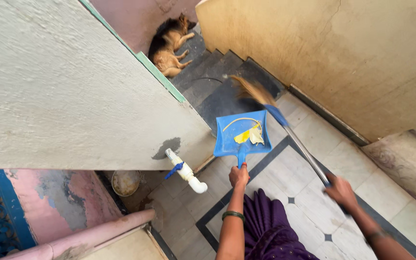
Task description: The person sweeps a tiled floor using a broom and collects debris into a blue dustpan. The camera moves erratically, showing various angles of the floor, shoes, and a resting dog nearby.
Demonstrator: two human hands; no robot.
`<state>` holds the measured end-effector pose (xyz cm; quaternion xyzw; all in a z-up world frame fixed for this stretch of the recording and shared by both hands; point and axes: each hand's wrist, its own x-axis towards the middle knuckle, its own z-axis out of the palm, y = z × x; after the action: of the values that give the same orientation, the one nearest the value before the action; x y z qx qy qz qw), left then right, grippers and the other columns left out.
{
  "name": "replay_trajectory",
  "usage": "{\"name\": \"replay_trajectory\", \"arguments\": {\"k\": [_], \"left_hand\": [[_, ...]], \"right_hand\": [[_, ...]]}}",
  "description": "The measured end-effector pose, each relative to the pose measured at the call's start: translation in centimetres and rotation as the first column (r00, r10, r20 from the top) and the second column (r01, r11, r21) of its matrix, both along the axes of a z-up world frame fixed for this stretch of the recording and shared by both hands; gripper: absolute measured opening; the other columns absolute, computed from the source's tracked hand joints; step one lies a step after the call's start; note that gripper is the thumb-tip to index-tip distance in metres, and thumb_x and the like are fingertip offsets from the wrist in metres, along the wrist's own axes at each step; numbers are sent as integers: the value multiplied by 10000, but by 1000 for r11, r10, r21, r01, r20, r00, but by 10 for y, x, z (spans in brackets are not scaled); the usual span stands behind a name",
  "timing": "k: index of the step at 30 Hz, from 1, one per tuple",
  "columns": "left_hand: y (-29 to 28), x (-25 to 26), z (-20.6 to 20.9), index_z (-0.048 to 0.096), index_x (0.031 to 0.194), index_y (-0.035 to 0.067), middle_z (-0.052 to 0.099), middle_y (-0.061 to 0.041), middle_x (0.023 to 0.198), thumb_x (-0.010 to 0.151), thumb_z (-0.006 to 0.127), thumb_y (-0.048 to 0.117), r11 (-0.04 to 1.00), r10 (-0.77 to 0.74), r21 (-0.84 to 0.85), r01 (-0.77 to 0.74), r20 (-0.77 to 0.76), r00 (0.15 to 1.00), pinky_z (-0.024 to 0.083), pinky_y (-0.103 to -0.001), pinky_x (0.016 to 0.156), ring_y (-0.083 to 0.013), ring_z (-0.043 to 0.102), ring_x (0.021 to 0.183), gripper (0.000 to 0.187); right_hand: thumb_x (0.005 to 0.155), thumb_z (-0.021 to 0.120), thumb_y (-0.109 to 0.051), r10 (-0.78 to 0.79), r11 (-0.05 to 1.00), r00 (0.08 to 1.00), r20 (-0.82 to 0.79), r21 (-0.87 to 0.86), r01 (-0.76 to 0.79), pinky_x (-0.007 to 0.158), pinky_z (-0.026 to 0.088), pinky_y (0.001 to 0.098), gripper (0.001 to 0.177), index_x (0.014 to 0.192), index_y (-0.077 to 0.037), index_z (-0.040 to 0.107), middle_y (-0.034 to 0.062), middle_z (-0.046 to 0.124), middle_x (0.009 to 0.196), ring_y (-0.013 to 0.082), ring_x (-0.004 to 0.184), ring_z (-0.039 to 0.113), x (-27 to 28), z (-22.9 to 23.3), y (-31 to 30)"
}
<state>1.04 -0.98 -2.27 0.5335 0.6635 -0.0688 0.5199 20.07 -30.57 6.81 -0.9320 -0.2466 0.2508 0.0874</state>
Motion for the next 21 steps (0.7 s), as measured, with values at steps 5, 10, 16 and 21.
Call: {"name": "replay_trajectory", "arguments": {"k": [5, 10, 16, 21], "left_hand": [[3, -2, 0, 699, 1018, 55, 743, -87, 763, 936, 651, 481, 999, 12, -34, -12, -6, 1000, 582, -358, 646, -190, 731, 592, 436], [4, -5, 14, 702, 938, 28, 729, -75, 715, 946, 654, 451, 997, 58, -44, -56, 59, 997, 572, -332, 562, -172, 710, 548, 426], [3, -10, 17, 710, 923, 20, 722, -68, 696, 950, 656, 439, 997, 63, -37, -61, 55, 997, 563, -318, 545, -167, 702, 542, 423], [6, -8, 18, 712, 947, 23, 728, -76, 714, 950, 651, 426, 995, 88, -43, -85, 69, 994, 574, -332, 559, -177, 705, 551, 407]], "right_hand": [[714, 775, -162, -328, 916, 940, -98, -275, 291, 772, 596, 469, 596, 1276, -43, 614, 225, 748, 927, 373, 858, 747, -65, 10, -38], [770, 728, -158, -498, 866, 794, -348, -246, 435, 593, 615, 397, 261, 841, 88, 782, 193, 775, 750, 293, 650, 762, -66, -26, 11], [691, 759, -129, -335, 942, 883, -330, -114, 315, 633, 585, 379, 241, 800, 83, 721, 191, 729, 707, 276, 668, 737, -52, -64, 117], [655, 769, -15, -313, 946, 872, -376, -39, 323, 636, 591, 410, 654, 1296, -4, 636, 201, 761, 748, 275, 648, 749, 18, -63, 133]]}}
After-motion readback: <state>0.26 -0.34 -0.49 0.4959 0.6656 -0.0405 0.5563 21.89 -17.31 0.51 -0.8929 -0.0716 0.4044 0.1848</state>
